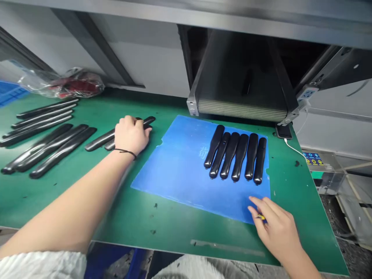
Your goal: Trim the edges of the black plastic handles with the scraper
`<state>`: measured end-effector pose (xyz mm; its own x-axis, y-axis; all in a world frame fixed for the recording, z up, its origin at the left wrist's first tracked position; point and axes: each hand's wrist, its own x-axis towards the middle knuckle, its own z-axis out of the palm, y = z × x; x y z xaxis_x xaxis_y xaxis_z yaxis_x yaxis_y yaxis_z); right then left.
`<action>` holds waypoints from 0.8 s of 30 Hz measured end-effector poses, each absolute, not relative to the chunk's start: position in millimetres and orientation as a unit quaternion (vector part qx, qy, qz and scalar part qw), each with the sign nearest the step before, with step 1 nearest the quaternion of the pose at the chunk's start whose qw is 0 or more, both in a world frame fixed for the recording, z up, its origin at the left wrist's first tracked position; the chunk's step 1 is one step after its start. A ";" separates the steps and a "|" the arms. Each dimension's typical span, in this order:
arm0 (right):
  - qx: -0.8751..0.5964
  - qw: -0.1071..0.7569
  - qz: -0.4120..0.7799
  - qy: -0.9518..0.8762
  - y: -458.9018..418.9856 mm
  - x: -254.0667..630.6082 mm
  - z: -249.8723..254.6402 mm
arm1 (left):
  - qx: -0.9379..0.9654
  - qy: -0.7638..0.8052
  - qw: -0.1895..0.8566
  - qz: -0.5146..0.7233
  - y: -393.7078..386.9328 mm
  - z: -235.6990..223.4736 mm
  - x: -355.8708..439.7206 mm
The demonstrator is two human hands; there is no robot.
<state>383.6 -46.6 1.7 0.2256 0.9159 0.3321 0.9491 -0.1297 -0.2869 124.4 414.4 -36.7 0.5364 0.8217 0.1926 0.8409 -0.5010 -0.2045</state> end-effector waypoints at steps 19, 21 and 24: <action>-0.763 0.300 -0.033 -0.572 -45.0 389.4 -6.5 | -0.933 -0.339 -0.067 0.098 214.0 -7.6 310.0; -0.757 0.297 -0.023 -0.581 -44.1 397.0 5.9 | -0.923 -0.365 -0.086 0.088 217.0 -2.3 307.8; -0.743 0.278 -0.045 -0.607 -14.4 429.3 24.1 | -0.883 -0.420 -0.201 0.062 221.9 10.5 290.3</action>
<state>429.3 -14.4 24.1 0.2589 0.8769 0.4050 0.9271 -0.1079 -0.3590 290.3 221.9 10.5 0.6401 0.7161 -0.2783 0.7660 -0.5670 0.3030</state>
